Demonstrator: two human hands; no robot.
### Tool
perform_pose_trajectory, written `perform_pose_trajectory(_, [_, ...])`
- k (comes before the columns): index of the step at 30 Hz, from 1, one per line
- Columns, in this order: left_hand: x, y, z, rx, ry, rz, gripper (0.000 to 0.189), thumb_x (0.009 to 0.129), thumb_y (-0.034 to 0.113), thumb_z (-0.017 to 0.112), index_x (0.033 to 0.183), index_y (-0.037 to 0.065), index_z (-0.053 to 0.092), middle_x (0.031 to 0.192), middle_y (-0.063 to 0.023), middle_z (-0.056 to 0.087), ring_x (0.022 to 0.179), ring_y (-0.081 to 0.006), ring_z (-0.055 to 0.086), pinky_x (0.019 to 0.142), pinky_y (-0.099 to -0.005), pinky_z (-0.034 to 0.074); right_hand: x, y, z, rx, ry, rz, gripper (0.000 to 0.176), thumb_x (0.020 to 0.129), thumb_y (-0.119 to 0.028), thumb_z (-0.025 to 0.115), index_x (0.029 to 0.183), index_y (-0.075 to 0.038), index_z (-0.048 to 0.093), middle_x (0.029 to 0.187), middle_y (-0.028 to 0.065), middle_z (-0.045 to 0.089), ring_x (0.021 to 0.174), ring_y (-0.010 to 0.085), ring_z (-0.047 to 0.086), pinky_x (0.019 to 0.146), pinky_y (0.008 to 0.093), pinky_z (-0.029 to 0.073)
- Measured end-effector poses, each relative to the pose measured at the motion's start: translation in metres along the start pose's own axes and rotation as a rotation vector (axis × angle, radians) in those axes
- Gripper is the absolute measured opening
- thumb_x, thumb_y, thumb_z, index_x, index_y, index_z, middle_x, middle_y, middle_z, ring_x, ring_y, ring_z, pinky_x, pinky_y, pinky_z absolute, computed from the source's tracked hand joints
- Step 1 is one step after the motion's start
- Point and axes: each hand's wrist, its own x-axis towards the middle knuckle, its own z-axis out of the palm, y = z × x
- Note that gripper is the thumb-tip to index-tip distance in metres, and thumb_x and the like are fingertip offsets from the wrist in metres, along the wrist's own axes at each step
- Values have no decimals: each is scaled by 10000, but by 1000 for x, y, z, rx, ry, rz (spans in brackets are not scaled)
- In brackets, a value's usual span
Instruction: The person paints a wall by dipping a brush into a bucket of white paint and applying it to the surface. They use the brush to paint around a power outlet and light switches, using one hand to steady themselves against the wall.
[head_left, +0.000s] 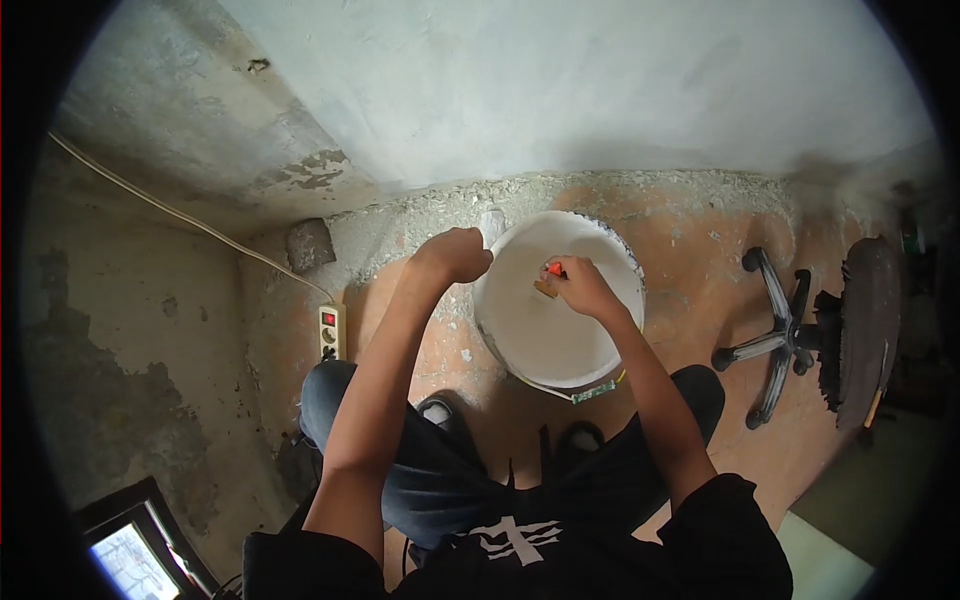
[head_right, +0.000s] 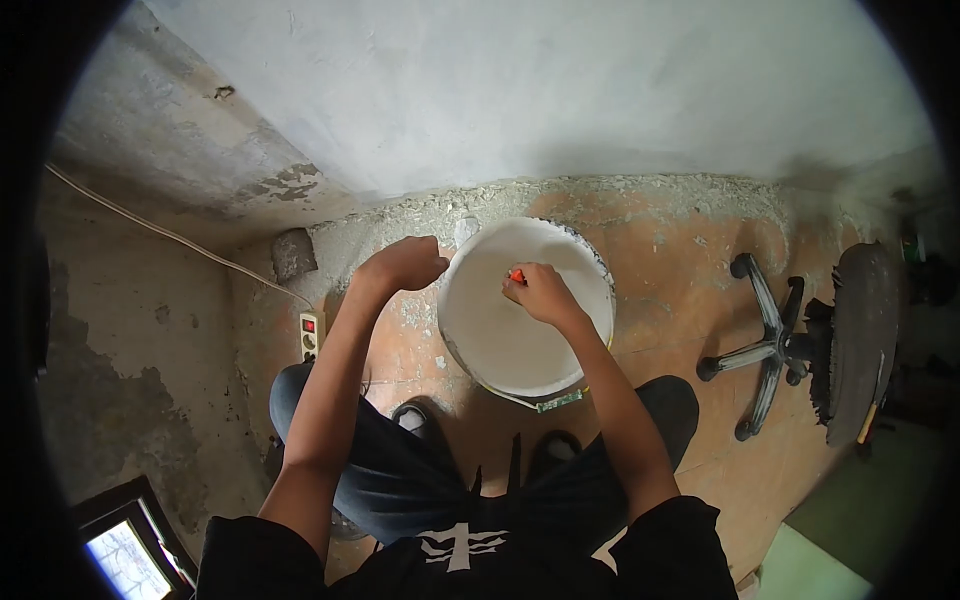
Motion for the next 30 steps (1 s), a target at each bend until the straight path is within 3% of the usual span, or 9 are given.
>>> perform_pose_trajectory(11, [-7,3,-6,-9,33,-7,401,831,258,460,891,-104,622,975,-301,612,949,-408,603,851,-446,460,2,12,5,5,-40,-64,196,830,-177,629,889,8,654,761,185,636,705,317,611,664,380,456])
perform_pose_trajectory(14, [-5,5,-6,4,-11,-1,398,828,256,464,877,-105,625,962,-301,613,939,-413,603,847,-446,460,1,4,-18,22,-29,-61,211,839,-189,627,873,19,637,715,174,617,652,282,585,642,356,447])
perform_pose_trajectory(16, [-4,5,-4,0,-23,-14,387,826,245,463,866,-102,630,953,-307,611,930,-415,603,849,-446,458,-4,-6,-39,89,23,-29,234,857,-206,619,861,28,609,664,153,573,610,223,546,624,335,436])
perform_pose_trajectory(17, [-3,5,-2,15,-11,7,381,824,238,459,867,-98,633,942,-309,611,913,-413,607,842,-446,458,-4,1,-44,163,60,-81,258,887,-229,600,853,26,594,671,94,565,621,140,523,619,294,440])
perform_pose_trajectory(18, [-4,6,-3,15,-5,9,381,824,238,459,867,-98,633,942,-309,611,913,-413,607,842,-446,458,-5,1,-51,160,63,-85,258,887,-229,600,853,26,594,671,94,565,621,140,523,619,294,440])
perform_pose_trajectory(20, [-3,9,-3,2,-29,17,383,821,240,456,868,-95,635,933,-310,611,901,-414,610,838,-445,459,-12,0,-66,443,151,-64,272,909,-245,581,851,20,592,730,40,582,662,95,526,627,263,449])
perform_pose_trajectory(21, [-1,11,-4,45,-74,-27,364,794,237,465,931,-41,656,1030,-231,631,985,-346,611,868,-411,476,-18,-5,-74,457,168,-7,231,940,-224,529,906,-10,609,803,4,606,700,79,536,663,233,456])
perform_pose_trajectory(28, [-9,17,-9,44,-90,-65,361,801,235,460,946,-29,660,1047,-219,630,997,-332,610,872,-403,475,-43,-20,-92,397,302,-29,232,944,-235,524,865,-24,577,764,-5,564,623,47,454,576,195,389])
perform_pose_trajectory(30, [-12,14,-6,-16,2,-4,383,808,235,451,868,-96,636,936,-310,610,889,-406,617,835,-439,460,-45,-15,-94,451,393,-122,226,940,-208,531,856,-2,570,753,5,557,624,58,460,568,216,404])
